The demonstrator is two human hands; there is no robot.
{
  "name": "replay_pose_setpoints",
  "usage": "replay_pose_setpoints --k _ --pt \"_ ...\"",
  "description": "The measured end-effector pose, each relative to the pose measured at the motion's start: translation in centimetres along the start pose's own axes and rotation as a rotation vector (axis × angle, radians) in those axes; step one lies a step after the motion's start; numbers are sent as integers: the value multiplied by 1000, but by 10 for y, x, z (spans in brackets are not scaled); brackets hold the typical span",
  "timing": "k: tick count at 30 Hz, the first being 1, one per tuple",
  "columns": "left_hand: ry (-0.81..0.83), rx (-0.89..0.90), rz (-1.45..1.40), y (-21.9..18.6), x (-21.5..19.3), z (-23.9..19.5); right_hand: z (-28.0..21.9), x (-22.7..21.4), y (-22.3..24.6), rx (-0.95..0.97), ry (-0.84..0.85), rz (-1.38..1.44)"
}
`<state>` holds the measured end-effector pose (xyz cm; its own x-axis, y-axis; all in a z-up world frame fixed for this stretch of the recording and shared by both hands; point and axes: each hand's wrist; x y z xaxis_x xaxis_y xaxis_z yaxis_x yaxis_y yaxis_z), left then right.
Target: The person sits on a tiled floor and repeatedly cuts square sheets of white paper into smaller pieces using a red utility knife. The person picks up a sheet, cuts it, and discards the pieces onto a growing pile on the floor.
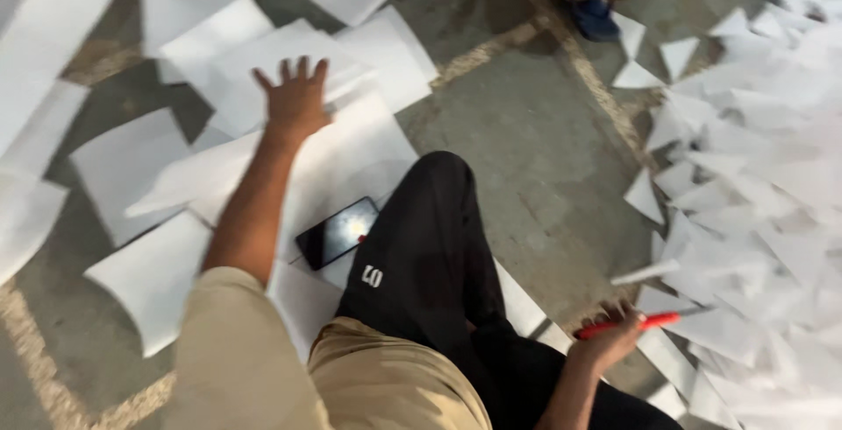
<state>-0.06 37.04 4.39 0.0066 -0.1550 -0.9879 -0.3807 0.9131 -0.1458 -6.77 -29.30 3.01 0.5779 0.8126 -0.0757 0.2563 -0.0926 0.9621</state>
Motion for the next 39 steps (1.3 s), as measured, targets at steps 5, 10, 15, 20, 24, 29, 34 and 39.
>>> replay_pose_setpoints --k 5,10,15,20,24,29,34,39 --pt "-151 171 -61 15 15 0 9 4 -15 23 -52 -16" --pt "-354 258 159 -46 -73 -18 -4 6 -7 3 -45 -20" --pt "-59 296 75 -147 -186 -50 -18 13 9 87 -5 -201" --pt "-185 822 -542 -255 -168 -80 -13 16 12 91 21 -78" --pt "-317 1142 -581 -332 -64 -82 -13 8 4 85 22 -16" --pt "114 1056 -290 -348 66 -79 -15 0 -1 89 23 -1" --pt "415 741 -230 -359 113 -71 -10 9 -7 64 86 -79" --pt "567 461 -22 -374 113 -52 -12 26 -20 67 224 -578"
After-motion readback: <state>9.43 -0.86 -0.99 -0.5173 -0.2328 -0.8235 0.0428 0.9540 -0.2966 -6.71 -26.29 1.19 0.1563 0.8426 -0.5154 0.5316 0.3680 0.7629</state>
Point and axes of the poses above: each hand's wrist, its own z-axis towards the middle knuckle, its own x-axis out of the palm, y = z × x, and after that the axes turned 6 degrees about -z, right-handed
